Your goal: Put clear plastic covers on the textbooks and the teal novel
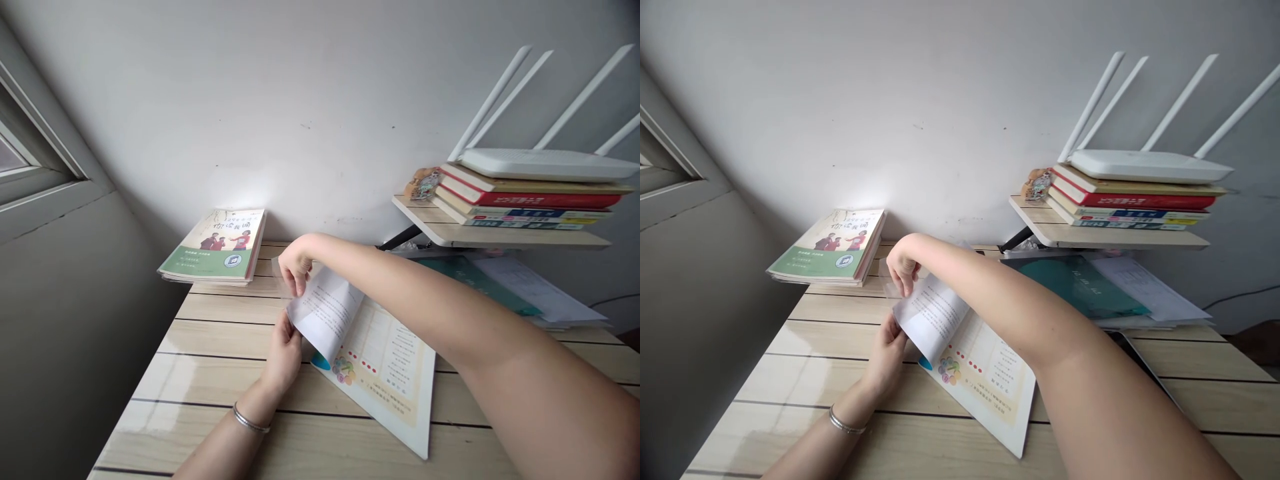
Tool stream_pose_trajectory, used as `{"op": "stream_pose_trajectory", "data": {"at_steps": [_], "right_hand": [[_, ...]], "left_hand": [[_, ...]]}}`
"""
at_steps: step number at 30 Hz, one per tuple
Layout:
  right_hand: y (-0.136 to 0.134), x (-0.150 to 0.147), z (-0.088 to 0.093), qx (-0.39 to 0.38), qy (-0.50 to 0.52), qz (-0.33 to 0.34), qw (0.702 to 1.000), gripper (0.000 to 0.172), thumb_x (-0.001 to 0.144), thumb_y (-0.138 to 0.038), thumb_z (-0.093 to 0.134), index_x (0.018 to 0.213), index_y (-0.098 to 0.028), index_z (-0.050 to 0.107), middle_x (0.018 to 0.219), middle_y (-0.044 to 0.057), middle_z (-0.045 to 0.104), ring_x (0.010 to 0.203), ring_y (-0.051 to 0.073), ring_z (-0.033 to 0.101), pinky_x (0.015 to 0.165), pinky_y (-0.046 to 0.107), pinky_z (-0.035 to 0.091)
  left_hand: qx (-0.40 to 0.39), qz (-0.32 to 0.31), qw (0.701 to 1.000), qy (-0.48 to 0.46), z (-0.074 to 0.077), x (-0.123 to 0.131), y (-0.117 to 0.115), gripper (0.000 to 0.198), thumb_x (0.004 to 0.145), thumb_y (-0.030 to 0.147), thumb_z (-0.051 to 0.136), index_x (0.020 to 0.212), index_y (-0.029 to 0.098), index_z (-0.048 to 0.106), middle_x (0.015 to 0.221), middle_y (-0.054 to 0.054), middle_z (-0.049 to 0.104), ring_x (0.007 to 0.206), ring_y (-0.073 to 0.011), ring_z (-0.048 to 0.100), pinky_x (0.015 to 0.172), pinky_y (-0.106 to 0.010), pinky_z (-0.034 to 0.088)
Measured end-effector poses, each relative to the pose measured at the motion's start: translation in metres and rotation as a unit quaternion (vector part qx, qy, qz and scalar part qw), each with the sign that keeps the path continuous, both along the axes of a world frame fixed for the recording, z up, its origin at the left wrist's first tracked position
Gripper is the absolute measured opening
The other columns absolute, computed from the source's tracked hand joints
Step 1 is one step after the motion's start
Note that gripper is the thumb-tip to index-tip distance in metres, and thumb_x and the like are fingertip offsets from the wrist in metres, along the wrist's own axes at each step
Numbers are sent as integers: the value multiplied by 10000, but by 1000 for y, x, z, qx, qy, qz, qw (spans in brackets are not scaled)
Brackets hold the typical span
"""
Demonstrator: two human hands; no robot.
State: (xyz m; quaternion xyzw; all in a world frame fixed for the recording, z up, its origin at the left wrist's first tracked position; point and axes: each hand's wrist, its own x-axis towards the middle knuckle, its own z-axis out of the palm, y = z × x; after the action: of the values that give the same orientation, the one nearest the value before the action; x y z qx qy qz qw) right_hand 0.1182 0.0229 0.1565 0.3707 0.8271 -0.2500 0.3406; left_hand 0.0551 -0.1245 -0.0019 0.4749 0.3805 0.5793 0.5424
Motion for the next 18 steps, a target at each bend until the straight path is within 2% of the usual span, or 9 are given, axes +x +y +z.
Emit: {"op": "stream_pose_trajectory", "data": {"at_steps": [4,11,18], "right_hand": [[-2,1,1,7,23,3,1000,371,452,-233,853,811,-184,776,694,-25,655,691,141,590,634,250,412],[2,7,-4,-49,40,-15,998,441,441,-307,864,844,-162,760,729,-24,642,685,111,549,640,240,425],[-3,4,-5,-14,2,7,1000,372,480,-285,855,804,-136,749,651,-32,607,645,111,539,630,252,393]], "left_hand": [[-4,1,1000,1,-2,-1,1,387,774,140,527,1154,183,582,1235,-74,628,1209,-223,522,1064,-382,349],[6,-8,1000,12,-4,-1,0,421,745,90,495,1145,184,586,1226,-65,631,1201,-219,525,1066,-382,346],[1,-8,1000,7,-6,0,0,399,748,107,510,1130,182,596,1212,-62,641,1197,-224,528,1063,-388,352]]}}
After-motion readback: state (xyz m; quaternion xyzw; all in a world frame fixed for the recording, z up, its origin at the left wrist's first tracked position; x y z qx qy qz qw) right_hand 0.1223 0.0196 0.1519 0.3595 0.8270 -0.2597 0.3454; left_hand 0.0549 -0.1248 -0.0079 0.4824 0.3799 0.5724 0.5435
